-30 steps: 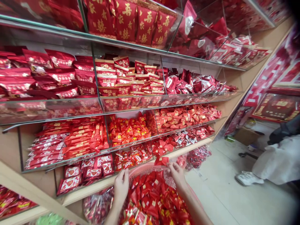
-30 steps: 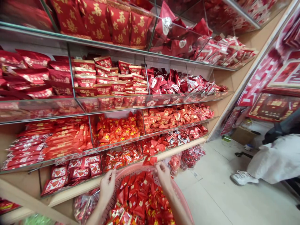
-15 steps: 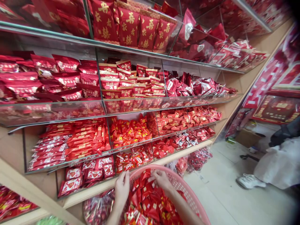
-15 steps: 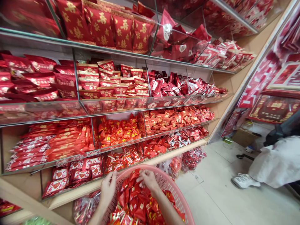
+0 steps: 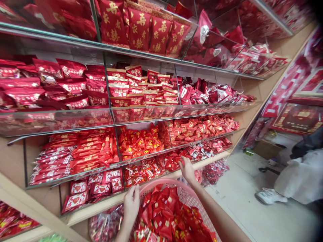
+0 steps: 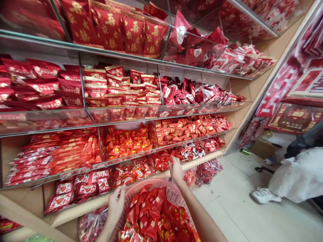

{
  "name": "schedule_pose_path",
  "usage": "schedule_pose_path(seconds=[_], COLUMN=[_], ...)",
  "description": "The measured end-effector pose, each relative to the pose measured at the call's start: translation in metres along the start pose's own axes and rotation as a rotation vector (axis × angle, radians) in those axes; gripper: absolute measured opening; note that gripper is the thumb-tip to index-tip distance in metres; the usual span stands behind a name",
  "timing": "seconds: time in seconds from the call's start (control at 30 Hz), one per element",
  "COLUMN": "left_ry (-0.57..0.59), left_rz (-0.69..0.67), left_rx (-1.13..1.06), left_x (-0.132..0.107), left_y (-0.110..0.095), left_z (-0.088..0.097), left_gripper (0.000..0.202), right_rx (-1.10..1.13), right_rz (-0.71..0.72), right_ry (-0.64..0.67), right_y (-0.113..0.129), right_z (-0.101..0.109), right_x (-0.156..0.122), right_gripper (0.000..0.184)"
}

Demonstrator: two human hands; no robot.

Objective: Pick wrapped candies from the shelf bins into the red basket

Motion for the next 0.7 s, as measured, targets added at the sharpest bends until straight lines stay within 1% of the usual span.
schedule_pose_path(seconds=[0.07,0.13,0.23,0.33,0.4,0.53,0.6,0.7], left_ry=[-0.002,0.000,0.007,0.007,-0.001,-0.011,-0.011,-0.014], left_rz=[-0.001,-0.001,0.006,0.005,-0.001,-0.010,-0.011,-0.013], left_rx=[-0.001,0.000,0.005,0.015,0.020,0.023,0.025,0.016], left_x=[0.000,0.001,0.001,0.001,0.001,0.000,0.000,0.000], left_y=[0.000,0.000,0.000,0.001,0.001,0.000,0.000,-0.002], left_z=[0.000,0.000,0.000,0.000,0.000,0.001,0.000,0.000], left_gripper=[0.033,0.032,0.032,0.033,0.032,0.033,0.033,0.033], right_rx=[-0.127,-0.178,-0.181,-0.171,-0.118,0.040,0.093,0.182], right_rz=[0.027,0.030,0.038,0.057,0.089,0.168,0.137,0.006], right_ry=[0.054,0.106,0.127,0.138,0.103,-0.025,-0.058,-0.061], right_y=[-0.006,-0.010,-0.008,-0.001,0.005,0.020,0.025,0.030], right_z=[-0.005,-0.010,-0.011,-0.007,0.000,0.022,0.033,0.044], right_x=[0.010,0.014,0.014,0.012,0.009,-0.001,-0.012,-0.037], right_gripper=[0.037,0.033,0.025,0.022,0.023,0.026,0.027,0.029])
Point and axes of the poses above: each hand's wrist, its own x-axis towards the middle knuckle, its own z-axis out of the back of the hand, y = z × x, the point moved 4 cm from there along x, towards the middle knuckle, and after that the axes turned 2 degrees about z, right-handed, at the moved point
